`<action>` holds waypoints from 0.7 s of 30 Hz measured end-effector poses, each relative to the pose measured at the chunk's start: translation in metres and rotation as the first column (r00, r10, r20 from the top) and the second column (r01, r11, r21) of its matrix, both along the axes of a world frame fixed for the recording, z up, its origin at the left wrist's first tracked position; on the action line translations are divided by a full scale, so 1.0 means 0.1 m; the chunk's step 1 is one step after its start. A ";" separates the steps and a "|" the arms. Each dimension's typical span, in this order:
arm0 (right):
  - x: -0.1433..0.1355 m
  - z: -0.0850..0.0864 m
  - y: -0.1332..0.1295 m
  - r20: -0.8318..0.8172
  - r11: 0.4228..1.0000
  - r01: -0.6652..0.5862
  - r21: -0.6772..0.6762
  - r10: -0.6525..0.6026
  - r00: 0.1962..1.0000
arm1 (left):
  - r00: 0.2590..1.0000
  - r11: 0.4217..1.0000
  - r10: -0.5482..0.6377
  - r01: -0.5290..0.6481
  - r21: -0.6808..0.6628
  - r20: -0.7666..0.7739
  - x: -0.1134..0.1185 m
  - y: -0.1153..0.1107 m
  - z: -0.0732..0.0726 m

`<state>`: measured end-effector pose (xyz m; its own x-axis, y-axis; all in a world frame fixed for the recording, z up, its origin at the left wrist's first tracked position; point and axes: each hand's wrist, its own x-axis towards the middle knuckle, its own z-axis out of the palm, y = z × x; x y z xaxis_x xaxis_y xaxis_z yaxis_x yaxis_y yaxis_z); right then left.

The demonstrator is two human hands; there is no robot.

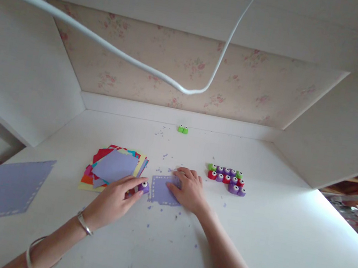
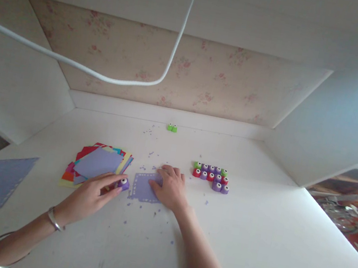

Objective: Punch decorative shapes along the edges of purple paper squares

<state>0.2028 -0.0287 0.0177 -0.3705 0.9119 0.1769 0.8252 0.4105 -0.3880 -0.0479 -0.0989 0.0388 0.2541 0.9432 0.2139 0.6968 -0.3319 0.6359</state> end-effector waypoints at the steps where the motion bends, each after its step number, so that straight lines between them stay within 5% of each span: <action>1: -0.01 -0.01 0.00 -0.022 1.000 0.008 0.005 -0.008 1.000 | 1.000 1.000 -0.007 0.007 0.004 -0.015 0.00 0.01 -0.02; 8: 0.08 -0.03 -0.09 -0.298 0.986 0.089 -0.139 -0.128 0.946 | 0.998 0.999 0.027 -0.025 0.024 -0.065 0.10 0.05 -0.12; 15: 0.12 -0.08 -0.07 -0.579 0.897 0.054 -0.439 -0.328 0.746 | 0.999 0.999 0.038 -0.038 -0.022 -0.038 0.03 0.04 -0.16; 21: 0.14 -0.11 -0.03 -0.669 0.859 0.011 -0.511 -0.406 0.623 | 0.999 1.000 0.009 -0.009 -0.001 -0.049 0.02 0.05 -0.21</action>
